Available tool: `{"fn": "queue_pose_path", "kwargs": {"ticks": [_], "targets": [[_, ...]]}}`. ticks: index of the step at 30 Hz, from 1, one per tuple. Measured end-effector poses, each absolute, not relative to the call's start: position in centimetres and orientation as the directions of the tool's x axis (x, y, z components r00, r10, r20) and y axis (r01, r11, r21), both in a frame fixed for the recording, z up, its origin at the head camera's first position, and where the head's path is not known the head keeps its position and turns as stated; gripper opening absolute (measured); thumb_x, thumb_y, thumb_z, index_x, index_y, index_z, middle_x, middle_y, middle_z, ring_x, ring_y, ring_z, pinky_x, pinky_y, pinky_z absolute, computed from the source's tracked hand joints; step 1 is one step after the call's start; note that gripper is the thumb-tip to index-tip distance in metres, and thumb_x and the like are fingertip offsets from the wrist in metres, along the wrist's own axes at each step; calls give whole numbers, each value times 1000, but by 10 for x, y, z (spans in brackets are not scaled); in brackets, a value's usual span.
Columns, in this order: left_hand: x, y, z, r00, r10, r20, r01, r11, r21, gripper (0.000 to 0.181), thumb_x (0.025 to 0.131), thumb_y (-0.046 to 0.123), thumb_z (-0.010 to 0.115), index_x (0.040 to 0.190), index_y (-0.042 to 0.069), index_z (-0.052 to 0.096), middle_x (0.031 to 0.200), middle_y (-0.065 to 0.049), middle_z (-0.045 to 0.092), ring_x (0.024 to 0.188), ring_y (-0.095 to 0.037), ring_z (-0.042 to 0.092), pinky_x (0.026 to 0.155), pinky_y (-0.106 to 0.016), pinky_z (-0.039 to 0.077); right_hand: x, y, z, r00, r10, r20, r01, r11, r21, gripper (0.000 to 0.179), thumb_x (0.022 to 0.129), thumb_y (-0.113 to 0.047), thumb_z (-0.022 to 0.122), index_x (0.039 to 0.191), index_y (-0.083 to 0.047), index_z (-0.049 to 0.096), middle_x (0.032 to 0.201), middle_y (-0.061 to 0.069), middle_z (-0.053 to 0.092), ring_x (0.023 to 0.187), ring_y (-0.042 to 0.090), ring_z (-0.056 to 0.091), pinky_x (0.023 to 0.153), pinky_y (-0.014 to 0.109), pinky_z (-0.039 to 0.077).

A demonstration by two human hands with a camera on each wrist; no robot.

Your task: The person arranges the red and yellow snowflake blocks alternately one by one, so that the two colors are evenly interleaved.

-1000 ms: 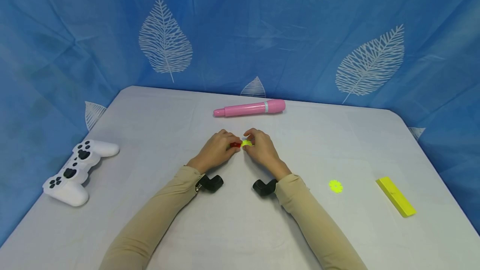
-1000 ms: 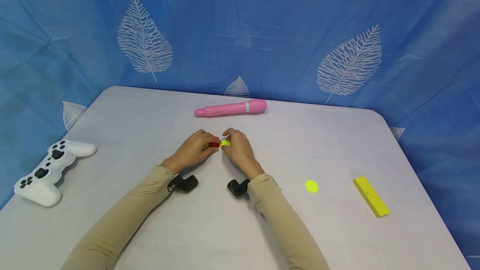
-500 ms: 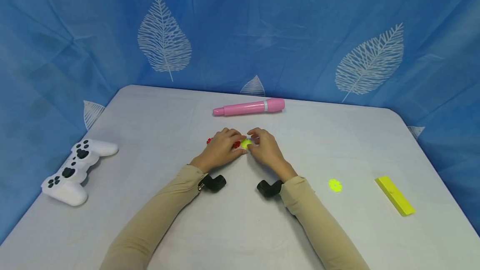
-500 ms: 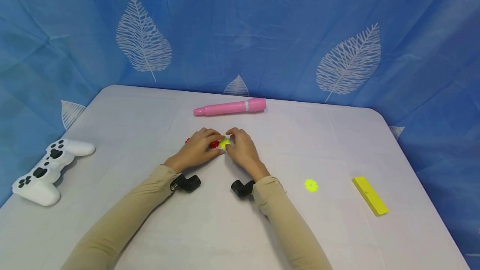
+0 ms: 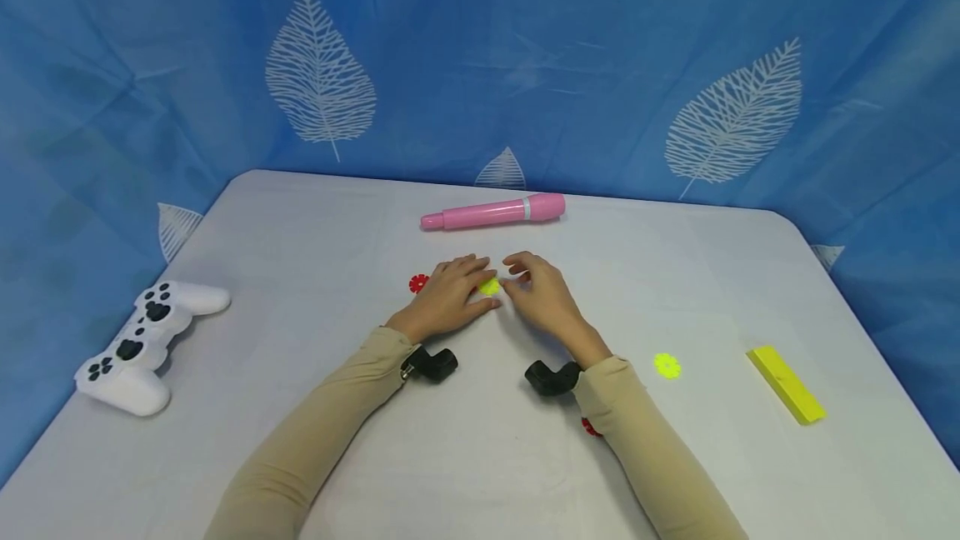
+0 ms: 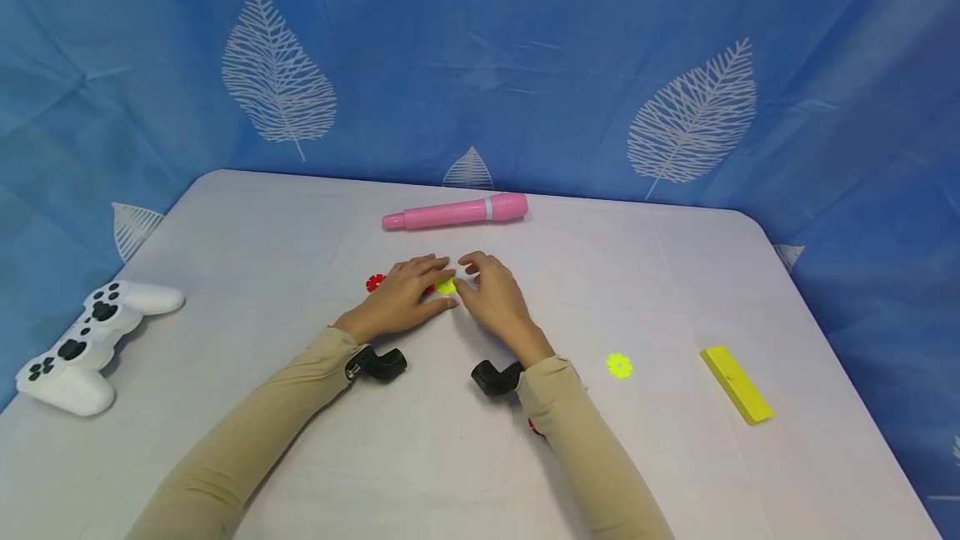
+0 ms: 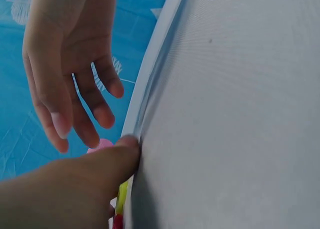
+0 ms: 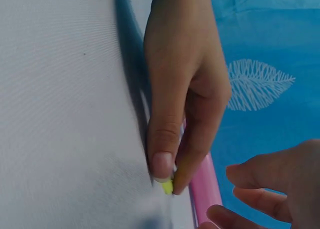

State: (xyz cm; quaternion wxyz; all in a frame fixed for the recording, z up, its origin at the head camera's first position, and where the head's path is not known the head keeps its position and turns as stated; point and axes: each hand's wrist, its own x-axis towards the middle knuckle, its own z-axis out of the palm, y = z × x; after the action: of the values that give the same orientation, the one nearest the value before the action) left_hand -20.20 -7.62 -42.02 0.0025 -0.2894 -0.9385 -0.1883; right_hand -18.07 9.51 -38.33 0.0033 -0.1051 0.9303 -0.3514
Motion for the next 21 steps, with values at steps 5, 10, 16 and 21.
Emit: {"fn": "queue_pose_path", "kwargs": {"ticks": [5,10,16,21], "targets": [[-203,-75,-421,-827,541,152,560,764,321,45,88,40,54,124,13,56,136,-6,48,131,-25,38,105,-48,31,-172,105,-375,-976,-199,91,-209,725,-656,33,88,-23,58,117,-8,55,110,12,61,99,26,59,83,40,49],[-203,-72,-420,-819,545,178,571,751,332,40,87,35,58,120,11,60,131,-5,53,129,-23,41,106,-43,32,-160,120,-370,-969,-213,126,-243,718,-652,33,89,-23,56,118,-7,55,109,12,62,98,24,59,81,40,50],[-203,-72,-419,-814,556,167,576,738,352,35,87,32,59,117,13,62,128,-3,56,128,-22,43,107,-41,33,-144,136,-369,-961,-245,126,-267,720,-641,35,89,-24,57,119,-8,54,109,11,63,96,22,59,79,40,49],[-203,-72,-417,-799,570,188,596,715,366,31,87,28,60,114,13,64,126,-3,58,126,-23,45,104,-40,36,-126,148,-372,-950,-295,107,-295,724,-624,37,87,-22,59,120,-8,53,111,10,62,97,22,59,81,40,49]]}}
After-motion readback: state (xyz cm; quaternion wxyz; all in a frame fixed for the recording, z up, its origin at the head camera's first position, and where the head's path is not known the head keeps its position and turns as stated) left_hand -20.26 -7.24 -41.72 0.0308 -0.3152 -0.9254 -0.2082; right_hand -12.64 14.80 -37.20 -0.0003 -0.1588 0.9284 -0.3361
